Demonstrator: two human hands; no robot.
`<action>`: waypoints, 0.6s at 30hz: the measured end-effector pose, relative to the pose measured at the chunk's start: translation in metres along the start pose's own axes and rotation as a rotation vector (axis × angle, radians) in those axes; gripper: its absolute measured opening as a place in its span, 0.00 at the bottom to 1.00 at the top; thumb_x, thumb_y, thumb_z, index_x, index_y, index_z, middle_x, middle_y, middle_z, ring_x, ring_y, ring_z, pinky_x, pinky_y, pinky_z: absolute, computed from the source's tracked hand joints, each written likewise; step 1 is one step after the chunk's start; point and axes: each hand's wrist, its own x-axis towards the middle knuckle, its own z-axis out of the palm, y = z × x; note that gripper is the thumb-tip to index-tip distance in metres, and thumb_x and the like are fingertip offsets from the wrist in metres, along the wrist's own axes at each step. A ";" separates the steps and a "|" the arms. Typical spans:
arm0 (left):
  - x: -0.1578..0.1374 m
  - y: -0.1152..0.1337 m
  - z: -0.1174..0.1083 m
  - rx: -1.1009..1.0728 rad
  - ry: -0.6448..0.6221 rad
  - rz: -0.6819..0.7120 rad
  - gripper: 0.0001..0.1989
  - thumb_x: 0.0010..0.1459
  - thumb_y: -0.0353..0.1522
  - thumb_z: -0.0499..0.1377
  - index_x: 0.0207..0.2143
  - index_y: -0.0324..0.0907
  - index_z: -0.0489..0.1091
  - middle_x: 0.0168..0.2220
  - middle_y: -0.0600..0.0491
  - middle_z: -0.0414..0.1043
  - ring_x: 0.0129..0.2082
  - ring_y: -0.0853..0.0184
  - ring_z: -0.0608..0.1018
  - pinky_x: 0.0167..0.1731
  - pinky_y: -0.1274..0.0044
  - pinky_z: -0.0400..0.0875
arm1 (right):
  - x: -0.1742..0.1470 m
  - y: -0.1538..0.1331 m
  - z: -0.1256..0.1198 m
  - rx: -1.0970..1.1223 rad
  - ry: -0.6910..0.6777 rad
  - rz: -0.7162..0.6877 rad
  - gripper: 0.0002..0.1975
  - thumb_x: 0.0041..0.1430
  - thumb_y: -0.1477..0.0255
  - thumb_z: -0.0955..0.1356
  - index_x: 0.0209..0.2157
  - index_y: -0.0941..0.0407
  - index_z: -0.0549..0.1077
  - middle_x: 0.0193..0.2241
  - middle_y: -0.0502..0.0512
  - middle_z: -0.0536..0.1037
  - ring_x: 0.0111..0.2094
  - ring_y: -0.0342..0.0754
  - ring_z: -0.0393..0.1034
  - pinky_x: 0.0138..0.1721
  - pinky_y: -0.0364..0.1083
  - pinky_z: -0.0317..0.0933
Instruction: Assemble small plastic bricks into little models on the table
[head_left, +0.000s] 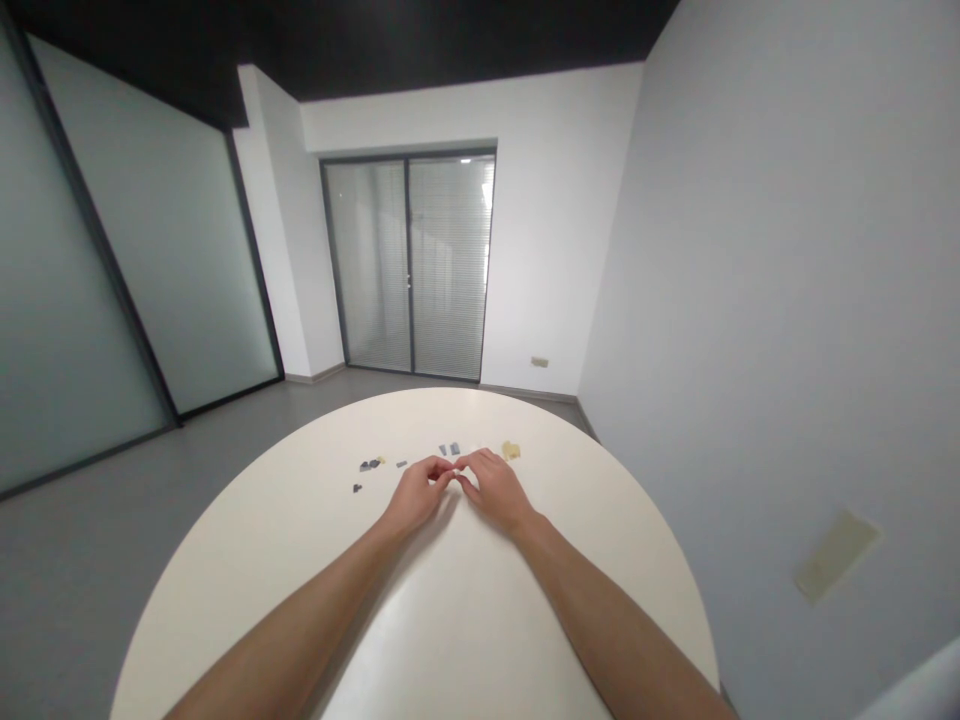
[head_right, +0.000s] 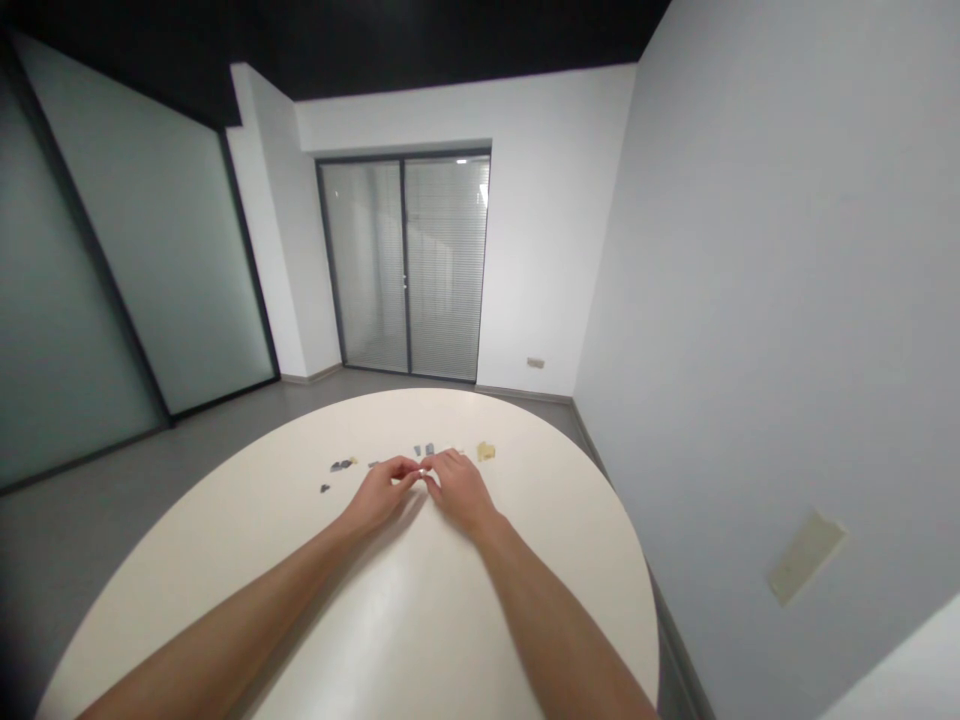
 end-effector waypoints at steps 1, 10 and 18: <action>0.000 0.000 0.000 -0.001 0.003 -0.005 0.10 0.57 0.37 0.57 0.33 0.40 0.75 0.33 0.50 0.78 0.34 0.64 0.77 0.39 0.73 0.69 | 0.000 0.000 0.000 0.000 -0.001 -0.003 0.06 0.63 0.74 0.65 0.42 0.55 0.71 0.39 0.56 0.77 0.44 0.51 0.68 0.48 0.52 0.62; -0.001 0.003 0.000 0.006 0.001 -0.017 0.10 0.55 0.36 0.56 0.32 0.39 0.74 0.33 0.50 0.78 0.34 0.64 0.77 0.40 0.73 0.69 | 0.001 -0.001 0.000 -0.010 -0.025 -0.010 0.06 0.63 0.75 0.65 0.41 0.56 0.71 0.39 0.56 0.77 0.45 0.51 0.68 0.48 0.51 0.61; 0.001 -0.002 0.001 0.025 0.004 -0.007 0.12 0.57 0.36 0.54 0.33 0.40 0.75 0.34 0.50 0.79 0.35 0.64 0.77 0.41 0.73 0.69 | 0.001 -0.003 -0.002 -0.034 -0.029 0.038 0.06 0.61 0.76 0.66 0.41 0.55 0.71 0.39 0.56 0.77 0.44 0.51 0.67 0.48 0.50 0.61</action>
